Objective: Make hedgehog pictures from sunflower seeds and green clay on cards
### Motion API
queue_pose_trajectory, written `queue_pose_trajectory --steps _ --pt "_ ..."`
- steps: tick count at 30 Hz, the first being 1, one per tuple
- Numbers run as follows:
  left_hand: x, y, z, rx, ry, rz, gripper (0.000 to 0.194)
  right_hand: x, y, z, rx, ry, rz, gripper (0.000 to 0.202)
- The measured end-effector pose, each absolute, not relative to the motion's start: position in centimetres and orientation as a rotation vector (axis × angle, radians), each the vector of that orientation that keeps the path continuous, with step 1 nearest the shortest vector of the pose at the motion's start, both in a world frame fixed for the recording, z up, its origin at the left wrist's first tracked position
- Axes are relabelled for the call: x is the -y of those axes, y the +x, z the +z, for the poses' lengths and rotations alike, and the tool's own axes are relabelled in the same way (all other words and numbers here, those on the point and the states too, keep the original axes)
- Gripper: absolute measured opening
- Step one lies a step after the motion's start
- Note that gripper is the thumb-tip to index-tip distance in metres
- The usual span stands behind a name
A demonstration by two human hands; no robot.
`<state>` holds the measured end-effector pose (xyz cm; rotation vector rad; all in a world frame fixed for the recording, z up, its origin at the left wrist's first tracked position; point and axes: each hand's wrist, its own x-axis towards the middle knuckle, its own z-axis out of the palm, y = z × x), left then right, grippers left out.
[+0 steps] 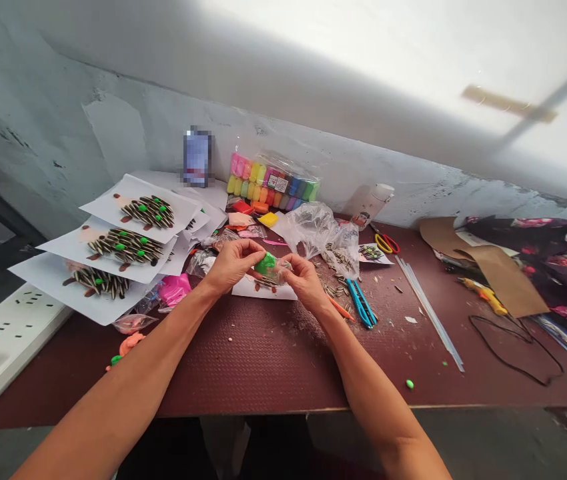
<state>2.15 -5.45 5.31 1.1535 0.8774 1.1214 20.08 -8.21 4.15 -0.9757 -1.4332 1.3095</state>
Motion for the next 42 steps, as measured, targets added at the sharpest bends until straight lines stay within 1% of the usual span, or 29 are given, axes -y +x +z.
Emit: queue_pose_trajectory --steps 5,8,16,19,22,27,35,42 --pt "5.2 2.2 4.7 -0.818 1.167 1.155 0.036 8.0 19.9 3.5 1.358 -1.019 1.226 0.026" --pt "5.2 2.2 4.5 -0.805 1.164 1.122 0.038 8.0 19.8 3.6 1.369 -1.015 1.239 0.025" --pt "5.4 2.0 5.1 -0.837 1.166 1.075 0.048 8.4 19.9 4.3 1.449 -1.008 1.258 0.037" --pt "5.4 2.0 5.2 -0.873 1.176 1.074 0.048 8.5 19.7 4.1 1.479 -1.009 1.264 0.044" --pt "5.4 2.0 5.2 -0.880 1.185 1.060 0.048 8.5 19.6 4.1 1.483 -1.031 1.261 0.047" --pt "5.3 1.8 5.0 -0.885 1.207 1.044 0.046 8.7 19.5 4.6 1.509 -0.986 1.284 0.041" --pt "5.1 1.6 4.7 -0.872 1.356 1.090 0.033 8.6 19.5 4.2 1.427 -0.980 1.306 0.031" --pt "4.8 2.0 3.9 -0.986 1.493 1.186 0.027 8.6 19.4 4.1 1.404 -1.016 1.350 0.025"
